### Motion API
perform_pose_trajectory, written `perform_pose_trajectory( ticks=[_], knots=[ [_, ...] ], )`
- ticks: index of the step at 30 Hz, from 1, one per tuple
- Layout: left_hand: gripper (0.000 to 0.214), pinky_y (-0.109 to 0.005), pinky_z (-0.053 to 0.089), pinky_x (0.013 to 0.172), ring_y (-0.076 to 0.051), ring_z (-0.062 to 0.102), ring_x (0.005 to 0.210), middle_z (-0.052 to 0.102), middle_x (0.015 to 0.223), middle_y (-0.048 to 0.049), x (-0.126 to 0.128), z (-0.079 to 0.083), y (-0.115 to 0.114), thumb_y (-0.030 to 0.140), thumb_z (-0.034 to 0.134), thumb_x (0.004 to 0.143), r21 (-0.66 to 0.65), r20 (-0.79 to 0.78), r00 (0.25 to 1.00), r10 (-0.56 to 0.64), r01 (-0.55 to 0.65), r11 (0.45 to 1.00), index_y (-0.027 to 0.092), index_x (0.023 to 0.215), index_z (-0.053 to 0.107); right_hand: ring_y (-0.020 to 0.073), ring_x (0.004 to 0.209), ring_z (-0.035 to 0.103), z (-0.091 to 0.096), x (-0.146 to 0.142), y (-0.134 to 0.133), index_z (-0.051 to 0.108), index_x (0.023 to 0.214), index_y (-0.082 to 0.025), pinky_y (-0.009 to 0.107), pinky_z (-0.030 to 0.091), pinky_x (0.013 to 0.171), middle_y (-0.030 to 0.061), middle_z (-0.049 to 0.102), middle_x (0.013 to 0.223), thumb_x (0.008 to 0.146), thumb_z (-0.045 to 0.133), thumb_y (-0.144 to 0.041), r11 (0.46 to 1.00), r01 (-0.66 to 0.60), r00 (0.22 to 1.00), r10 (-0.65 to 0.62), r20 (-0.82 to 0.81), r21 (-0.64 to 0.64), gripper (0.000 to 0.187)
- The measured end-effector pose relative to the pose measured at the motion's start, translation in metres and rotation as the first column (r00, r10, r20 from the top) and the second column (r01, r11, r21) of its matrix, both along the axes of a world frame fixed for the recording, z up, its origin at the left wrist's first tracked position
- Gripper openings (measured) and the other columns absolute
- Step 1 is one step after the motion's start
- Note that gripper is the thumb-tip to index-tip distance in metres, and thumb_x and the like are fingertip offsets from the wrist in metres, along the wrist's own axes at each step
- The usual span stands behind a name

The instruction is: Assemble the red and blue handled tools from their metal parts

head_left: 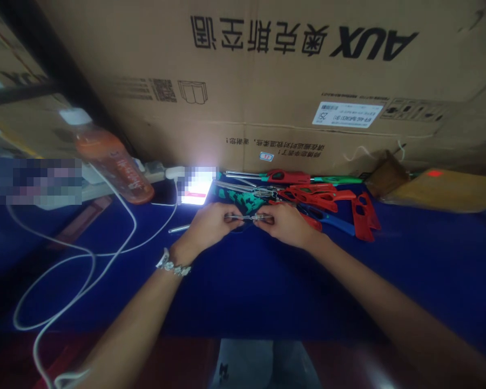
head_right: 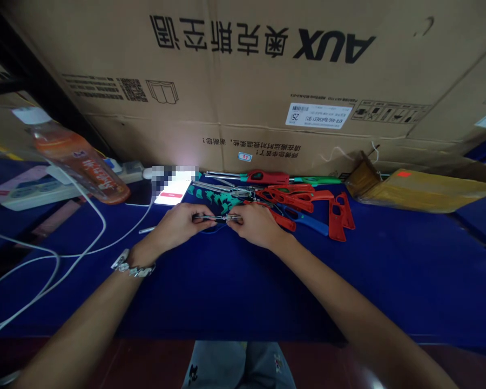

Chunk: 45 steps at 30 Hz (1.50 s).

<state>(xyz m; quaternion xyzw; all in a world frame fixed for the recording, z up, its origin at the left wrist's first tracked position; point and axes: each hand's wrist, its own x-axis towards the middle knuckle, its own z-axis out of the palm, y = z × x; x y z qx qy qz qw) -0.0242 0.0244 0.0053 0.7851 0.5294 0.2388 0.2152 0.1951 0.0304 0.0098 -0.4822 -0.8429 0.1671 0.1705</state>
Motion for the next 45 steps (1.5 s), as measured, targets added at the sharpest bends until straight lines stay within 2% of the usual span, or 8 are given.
perform_pose_trajectory(
  ticks=[5, 10, 16, 22, 25, 34, 40, 45],
  knots=[
    [0.021, -0.025, 0.03, 0.051, -0.013, 0.052, 0.053, 0.067, 0.063, 0.0027, 0.0, -0.003, -0.001, 0.044, 0.068, 0.085, -0.044, -0.017, 1.0, -0.019, 0.018, 0.999, 0.025, 0.081, 0.077, 0.0134, 0.061, 0.056, 0.002, -0.002, 0.003, 0.072, 0.086, -0.023, 0.025, 0.032, 0.059, -0.0022, 0.064, 0.066, 0.084, 0.069, -0.024, 1.0, 0.009, 0.999, -0.009, 0.053, -0.004, 0.004],
    [0.018, -0.026, 0.032, 0.053, -0.014, 0.054, 0.056, 0.068, 0.065, 0.0024, 0.0, -0.004, 0.001, 0.039, 0.068, 0.086, -0.059, 0.016, 1.0, 0.006, -0.005, 0.998, 0.025, 0.082, 0.078, 0.0127, 0.059, 0.056, -0.003, -0.003, 0.003, 0.072, 0.089, -0.024, 0.025, 0.034, 0.059, -0.0034, 0.063, 0.065, 0.083, 0.066, -0.024, 1.0, 0.017, 1.0, -0.017, -0.014, 0.014, 0.008],
    [0.01, -0.027, 0.034, 0.056, -0.015, 0.056, 0.058, 0.069, 0.067, 0.0024, 0.001, -0.006, 0.001, 0.031, 0.07, 0.082, -0.056, -0.004, 0.997, 0.08, -0.081, 0.995, 0.026, 0.084, 0.078, 0.0126, 0.056, 0.054, -0.001, -0.002, 0.002, 0.072, 0.101, -0.023, 0.026, 0.037, 0.06, -0.0033, 0.062, 0.063, 0.077, 0.06, -0.013, 1.0, 0.011, 0.998, -0.011, -0.07, 0.003, 0.028],
    [0.008, -0.028, 0.034, 0.057, -0.016, 0.059, 0.061, 0.07, 0.068, 0.0021, 0.001, -0.007, -0.001, 0.03, 0.071, 0.081, -0.05, -0.041, 0.995, 0.094, -0.096, 0.994, 0.027, 0.084, 0.078, 0.0134, 0.057, 0.051, 0.006, -0.006, 0.001, 0.066, 0.072, -0.021, 0.027, 0.031, 0.057, -0.0008, 0.06, 0.061, 0.082, 0.057, -0.015, 1.0, 0.002, 0.996, -0.002, 0.084, 0.004, 0.014],
    [0.008, -0.027, 0.034, 0.058, -0.015, 0.059, 0.061, 0.069, 0.068, 0.0029, 0.003, -0.004, -0.005, 0.03, 0.069, 0.083, -0.064, -0.099, 0.991, 0.088, -0.094, 0.993, 0.028, 0.084, 0.077, 0.0138, 0.059, 0.053, 0.005, -0.008, -0.001, 0.065, 0.073, -0.021, 0.027, 0.031, 0.058, -0.0009, 0.06, 0.061, 0.082, 0.057, -0.015, 1.0, 0.009, 0.995, -0.009, 0.104, 0.0, 0.014],
    [0.009, -0.028, 0.031, 0.056, -0.016, 0.062, 0.064, 0.07, 0.07, 0.0019, 0.011, -0.001, -0.011, 0.026, 0.067, 0.084, -0.022, -0.17, 0.982, 0.083, -0.088, 0.996, 0.028, 0.084, 0.076, 0.0123, 0.058, 0.053, -0.012, -0.003, -0.006, 0.07, 0.089, -0.019, 0.024, 0.036, 0.059, -0.0004, 0.063, 0.067, 0.086, 0.055, -0.015, 0.993, -0.065, 0.993, 0.074, -0.095, 0.099, 0.016],
    [0.009, -0.027, 0.031, 0.056, -0.016, 0.062, 0.065, 0.071, 0.072, 0.0017, 0.012, 0.002, -0.013, 0.024, 0.068, 0.083, -0.011, -0.183, 0.982, 0.049, -0.052, 0.999, 0.027, 0.086, 0.077, 0.0179, 0.073, 0.062, -0.019, 0.011, -0.013, 0.068, 0.128, -0.019, 0.028, 0.04, 0.062, 0.006, 0.071, 0.085, 0.084, 0.055, -0.014, 0.953, -0.184, 0.974, 0.145, 0.174, 0.239, 0.047],
    [0.009, -0.026, 0.031, 0.054, -0.013, 0.054, 0.052, 0.064, 0.062, 0.003, 0.014, 0.004, -0.016, 0.026, 0.066, 0.083, 0.029, -0.174, 0.985, -0.004, 0.009, 1.0, 0.025, 0.084, 0.075, 0.0215, 0.082, 0.065, -0.015, 0.014, -0.018, 0.059, 0.139, -0.014, 0.031, 0.042, 0.063, 0.0083, 0.072, 0.088, 0.088, 0.052, -0.016, 0.932, -0.267, 0.914, 0.164, 0.371, 0.245, 0.051]
  ],
)
